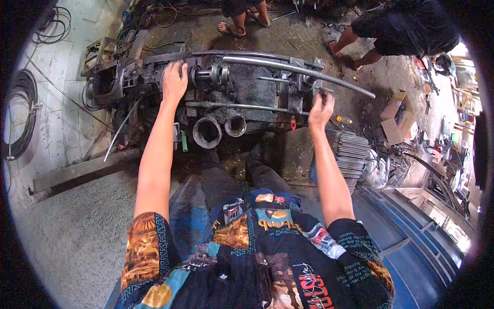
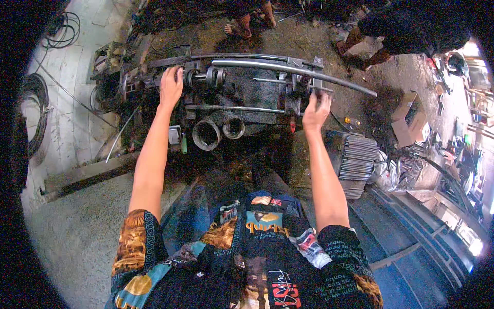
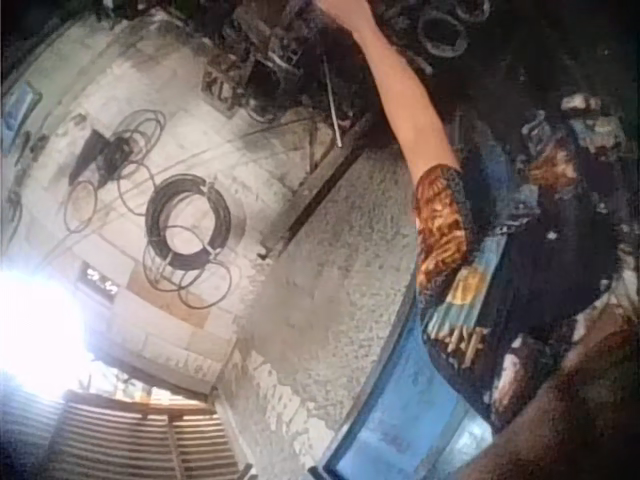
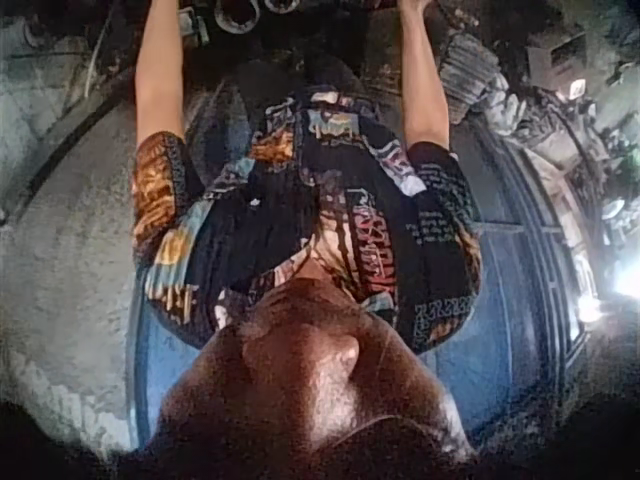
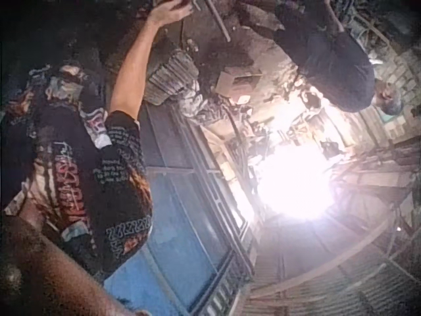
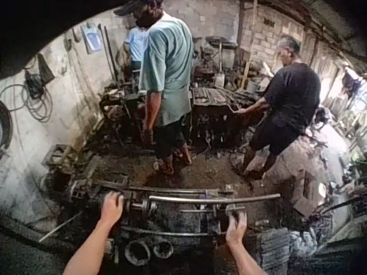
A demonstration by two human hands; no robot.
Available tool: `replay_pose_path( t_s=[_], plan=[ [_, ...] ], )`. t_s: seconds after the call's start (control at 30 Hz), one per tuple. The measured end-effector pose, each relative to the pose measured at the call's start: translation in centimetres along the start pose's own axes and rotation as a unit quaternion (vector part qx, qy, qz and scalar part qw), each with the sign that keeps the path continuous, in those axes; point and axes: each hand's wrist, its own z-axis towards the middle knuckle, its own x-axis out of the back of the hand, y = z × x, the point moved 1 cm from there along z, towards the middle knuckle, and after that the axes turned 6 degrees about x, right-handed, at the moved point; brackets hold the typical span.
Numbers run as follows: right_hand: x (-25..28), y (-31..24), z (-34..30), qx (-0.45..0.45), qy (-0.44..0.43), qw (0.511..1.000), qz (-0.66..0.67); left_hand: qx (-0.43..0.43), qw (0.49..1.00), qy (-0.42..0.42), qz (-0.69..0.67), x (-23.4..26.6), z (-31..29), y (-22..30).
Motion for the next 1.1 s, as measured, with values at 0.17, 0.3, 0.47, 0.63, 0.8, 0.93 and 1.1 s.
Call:
replay_pose_path(
  t_s=[0.17, 0.3, 0.47, 0.63, 0.8, 0.93, 1.1],
  plan=[
    [-4.0, 7.1, 5.9, -0.136, 0.016, 0.908, 0.397, -0.024, 0.997, -0.008, -0.078, -5.4, 3.6, -0.3],
    [-6.0, 5.5, 8.5, -0.163, -0.188, 0.913, 0.324, 0.025, 0.993, -0.025, -0.112, -7.1, 3.8, -2.0],
    [-7.1, 5.3, 8.9, -0.289, -0.27, 0.845, 0.361, 0.069, 0.98, -0.004, -0.188, -8.3, 3.9, -1.6],
    [-8.8, 3.7, 8.3, -0.275, -0.27, 0.859, 0.336, 0.082, 0.977, -0.008, -0.196, -8.5, 3.9, -1.6],
    [-11.1, 1.8, 7.4, -0.243, -0.286, 0.87, 0.319, 0.105, 0.968, -0.043, -0.225, -8.9, 3.6, -2.6],
    [-12.2, 1.2, 7.0, -0.254, -0.274, 0.873, 0.314, 0.105, 0.967, -0.038, -0.229, -9.3, 3.6, -3.0],
    [-13.2, 0.1, 6.7, -0.249, -0.266, 0.874, 0.322, 0.095, 0.968, -0.032, -0.231, -9.4, 3.8, -3.2]
  ],
)
